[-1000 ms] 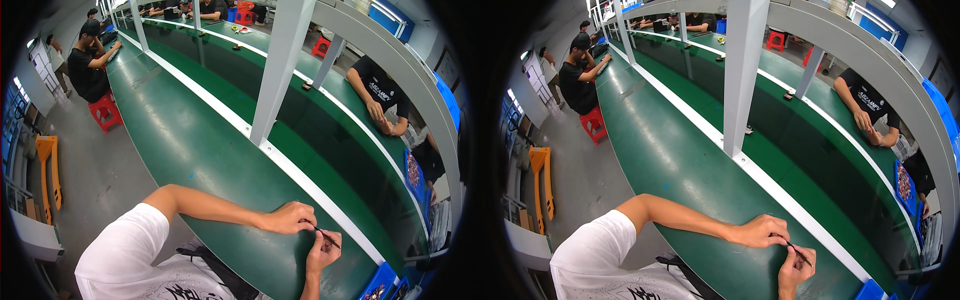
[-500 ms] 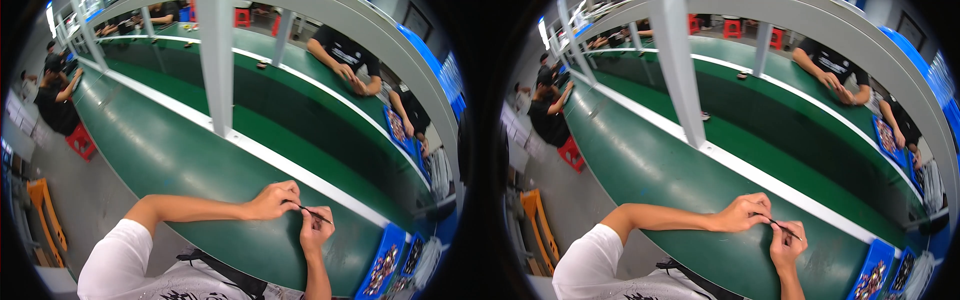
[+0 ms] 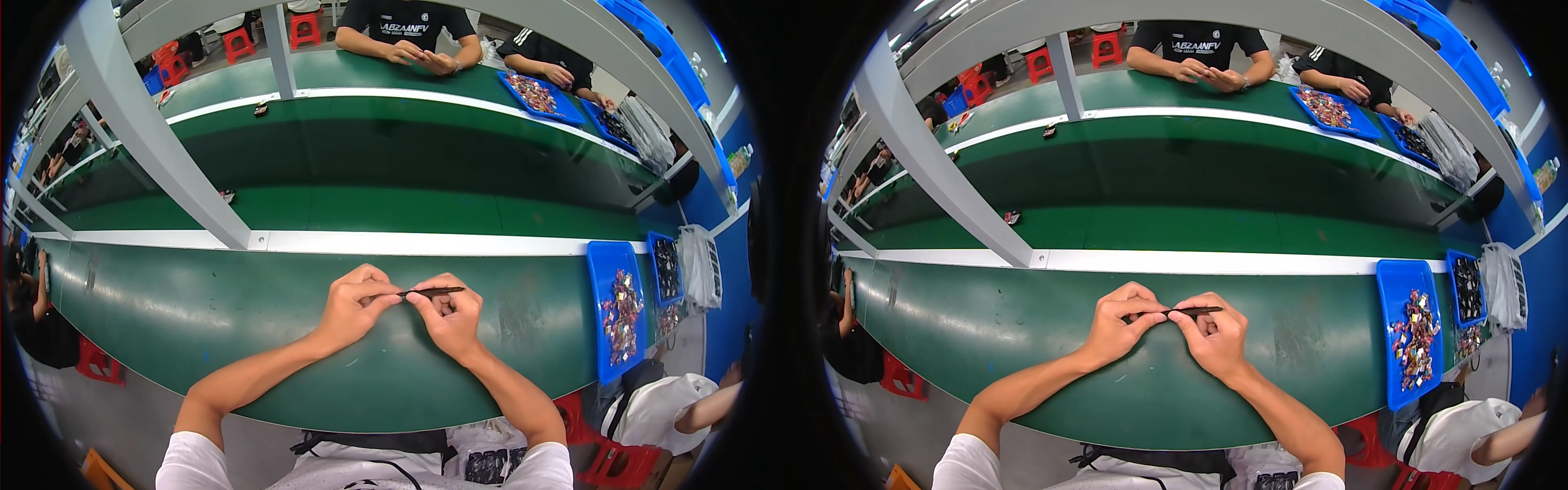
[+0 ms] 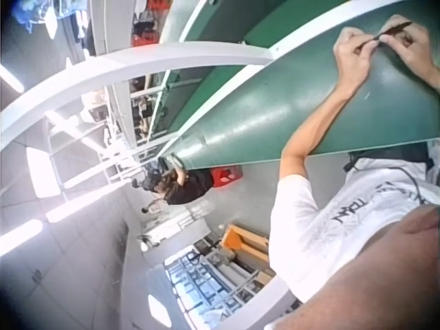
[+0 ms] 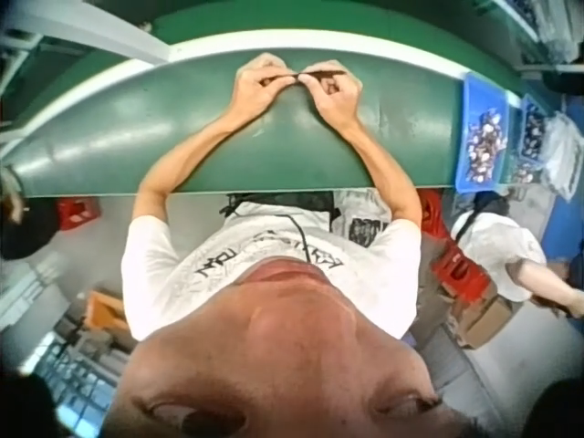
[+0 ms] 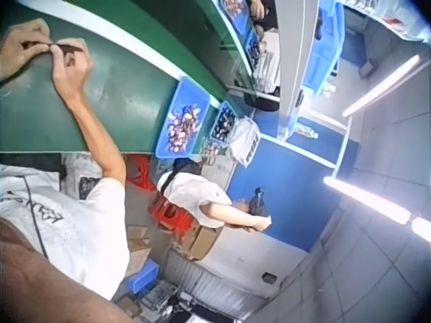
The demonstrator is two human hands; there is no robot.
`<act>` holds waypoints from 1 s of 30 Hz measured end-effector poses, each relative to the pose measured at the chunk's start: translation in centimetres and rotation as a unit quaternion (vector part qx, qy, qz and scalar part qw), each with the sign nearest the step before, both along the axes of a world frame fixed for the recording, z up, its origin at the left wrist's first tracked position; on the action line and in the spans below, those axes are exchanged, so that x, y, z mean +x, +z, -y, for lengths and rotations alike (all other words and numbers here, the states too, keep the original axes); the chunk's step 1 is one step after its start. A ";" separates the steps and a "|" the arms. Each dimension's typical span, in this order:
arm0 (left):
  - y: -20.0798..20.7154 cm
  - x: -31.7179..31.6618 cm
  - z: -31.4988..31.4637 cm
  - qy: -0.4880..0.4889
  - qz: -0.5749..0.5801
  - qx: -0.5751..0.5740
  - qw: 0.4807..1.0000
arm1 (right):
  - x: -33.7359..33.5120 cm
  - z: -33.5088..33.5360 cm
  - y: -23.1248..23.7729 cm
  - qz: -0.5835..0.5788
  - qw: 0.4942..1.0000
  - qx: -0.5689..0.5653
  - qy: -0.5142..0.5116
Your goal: Assemble small electronic components using tweezers and hands at a factory workstation.
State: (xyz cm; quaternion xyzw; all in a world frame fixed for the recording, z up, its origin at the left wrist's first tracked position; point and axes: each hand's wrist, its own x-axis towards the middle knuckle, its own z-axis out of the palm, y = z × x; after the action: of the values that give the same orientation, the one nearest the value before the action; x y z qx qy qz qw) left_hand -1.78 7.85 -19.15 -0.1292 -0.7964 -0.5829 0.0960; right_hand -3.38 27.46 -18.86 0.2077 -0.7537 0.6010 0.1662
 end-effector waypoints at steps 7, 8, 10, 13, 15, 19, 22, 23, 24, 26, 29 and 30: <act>-0.4 -0.1 0.2 -0.005 -0.023 0.004 1.000 | 0.1 -0.1 -0.7 0.036 0.999 0.020 0.011; -0.4 0.0 0.2 0.000 -0.013 0.006 1.000 | 0.1 0.0 -0.7 0.037 0.999 0.020 0.010; -0.3 0.0 0.2 0.000 -0.012 0.004 1.000 | 0.0 0.0 -0.5 0.017 0.999 0.024 0.016; -0.5 -0.1 0.1 0.001 -0.011 0.009 1.000 | 0.0 0.3 -0.4 0.006 1.000 0.018 0.014; -0.6 -0.2 0.1 -0.002 -0.011 0.019 1.000 | 0.0 0.1 -0.6 0.018 1.000 0.017 0.012; -0.2 -0.1 0.0 -0.010 0.023 0.016 1.000 | -0.2 -0.2 -0.8 0.034 0.999 0.021 0.014; -0.1 -0.2 0.0 -0.012 0.024 0.007 1.000 | -0.2 0.0 -0.6 0.047 0.999 0.011 0.011; -0.1 -0.2 0.1 -0.017 0.021 0.000 1.000 | -0.2 0.1 -0.6 0.047 0.999 0.010 0.014; -0.2 -0.2 0.1 -0.013 0.021 -0.001 1.000 | -0.2 0.1 -0.5 0.045 0.999 0.010 0.010; -0.5 -0.2 0.2 -0.020 0.007 -0.010 1.000 | -0.2 0.1 -0.6 0.045 0.999 0.008 0.010; -0.5 -0.3 0.0 -0.023 0.008 -0.004 1.000 | -0.2 -0.2 -0.6 0.051 0.999 0.019 0.007; -0.5 -0.2 -0.1 -0.020 0.008 -0.006 1.000 | -0.2 -0.3 -0.4 0.048 0.999 0.023 0.004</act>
State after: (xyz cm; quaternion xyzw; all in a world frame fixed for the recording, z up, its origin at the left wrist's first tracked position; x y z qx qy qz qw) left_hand -2.01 7.93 -19.68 -0.1411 -0.7980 -0.5808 0.0773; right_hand -3.56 27.72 -19.30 0.1861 -0.7734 0.5934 0.1227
